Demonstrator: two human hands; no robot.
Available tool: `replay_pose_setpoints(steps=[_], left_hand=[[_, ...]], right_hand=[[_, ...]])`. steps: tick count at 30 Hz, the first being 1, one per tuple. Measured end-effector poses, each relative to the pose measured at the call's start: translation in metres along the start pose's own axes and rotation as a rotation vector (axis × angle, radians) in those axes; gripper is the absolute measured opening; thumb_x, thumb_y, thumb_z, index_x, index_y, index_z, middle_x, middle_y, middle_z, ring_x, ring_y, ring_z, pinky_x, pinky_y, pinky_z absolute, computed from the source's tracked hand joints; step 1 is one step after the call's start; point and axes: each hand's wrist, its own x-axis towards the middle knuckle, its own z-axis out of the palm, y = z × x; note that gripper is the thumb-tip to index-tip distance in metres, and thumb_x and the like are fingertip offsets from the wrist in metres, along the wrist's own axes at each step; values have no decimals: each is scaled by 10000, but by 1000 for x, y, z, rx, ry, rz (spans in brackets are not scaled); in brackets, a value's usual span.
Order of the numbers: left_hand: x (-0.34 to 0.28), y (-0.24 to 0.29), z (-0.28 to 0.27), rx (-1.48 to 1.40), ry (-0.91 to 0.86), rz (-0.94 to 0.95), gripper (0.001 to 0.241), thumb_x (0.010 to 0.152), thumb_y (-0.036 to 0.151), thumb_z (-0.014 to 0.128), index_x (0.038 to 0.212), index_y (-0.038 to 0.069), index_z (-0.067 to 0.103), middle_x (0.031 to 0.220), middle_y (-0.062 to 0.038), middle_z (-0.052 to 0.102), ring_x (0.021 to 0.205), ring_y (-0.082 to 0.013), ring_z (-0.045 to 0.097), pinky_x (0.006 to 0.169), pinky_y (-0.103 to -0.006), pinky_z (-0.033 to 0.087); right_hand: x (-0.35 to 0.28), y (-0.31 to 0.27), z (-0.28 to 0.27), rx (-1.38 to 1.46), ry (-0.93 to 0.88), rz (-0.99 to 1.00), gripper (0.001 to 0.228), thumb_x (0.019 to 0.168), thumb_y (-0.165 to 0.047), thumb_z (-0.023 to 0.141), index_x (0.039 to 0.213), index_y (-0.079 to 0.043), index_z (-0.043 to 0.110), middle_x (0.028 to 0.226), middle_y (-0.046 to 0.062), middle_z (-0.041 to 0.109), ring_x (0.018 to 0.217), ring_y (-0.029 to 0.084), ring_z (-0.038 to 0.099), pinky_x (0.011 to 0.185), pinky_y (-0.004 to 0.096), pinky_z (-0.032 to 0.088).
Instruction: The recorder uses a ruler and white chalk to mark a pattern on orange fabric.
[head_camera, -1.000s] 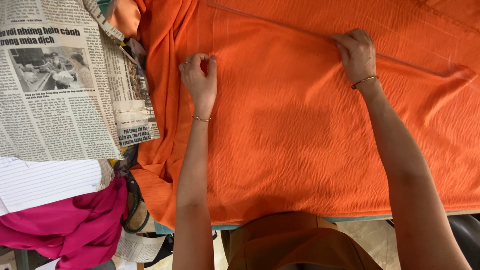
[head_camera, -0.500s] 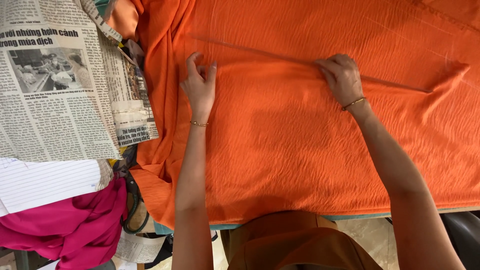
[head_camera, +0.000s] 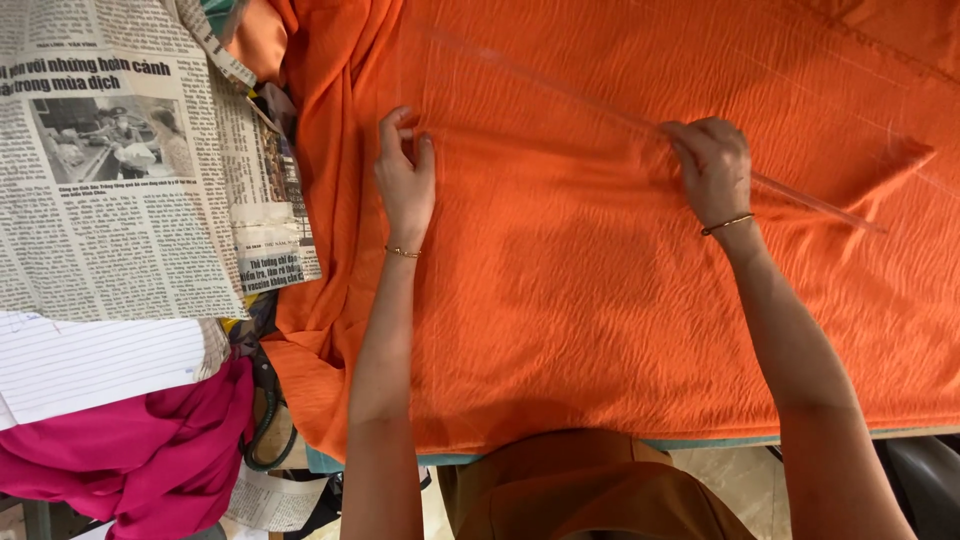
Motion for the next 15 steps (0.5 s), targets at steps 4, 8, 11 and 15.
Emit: replay_pose_setpoints(steps=[4, 8, 11, 15], left_hand=[[10, -9, 4, 53, -4, -8, 415, 998, 131, 654, 1389, 74, 527, 1004, -99, 738, 674, -172, 659, 594, -330, 524], [31, -18, 11, 164, 41, 80, 358, 1002, 204, 689, 1317, 85, 569, 1058, -83, 750, 884, -220, 728, 766, -400, 553], [54, -24, 22, 252, 79, 155, 274, 980, 212, 713, 1215, 99, 630, 1097, -78, 736, 987, -250, 711, 839, -441, 539], [92, -34, 47, 312, 80, 230, 200, 943, 192, 746, 1108, 102, 678, 1133, -104, 677, 1075, -291, 657, 916, -452, 550]], right_hand=[[6, 15, -6, -23, 55, 36, 161, 1058, 3, 694, 1195, -45, 762, 1010, 140, 650, 955, 323, 620, 855, 444, 497], [6, 20, -8, -27, 99, 101, 154, 1089, -8, 688, 1223, -41, 757, 991, 150, 630, 896, 316, 604, 795, 430, 488], [3, 15, -12, -22, 96, 142, 181, 1089, -17, 680, 1251, -48, 755, 969, 149, 623, 861, 310, 596, 764, 428, 481], [-3, 5, -14, -13, 77, 194, 185, 1103, -34, 667, 1267, -54, 751, 936, 144, 611, 815, 301, 579, 737, 425, 467]])
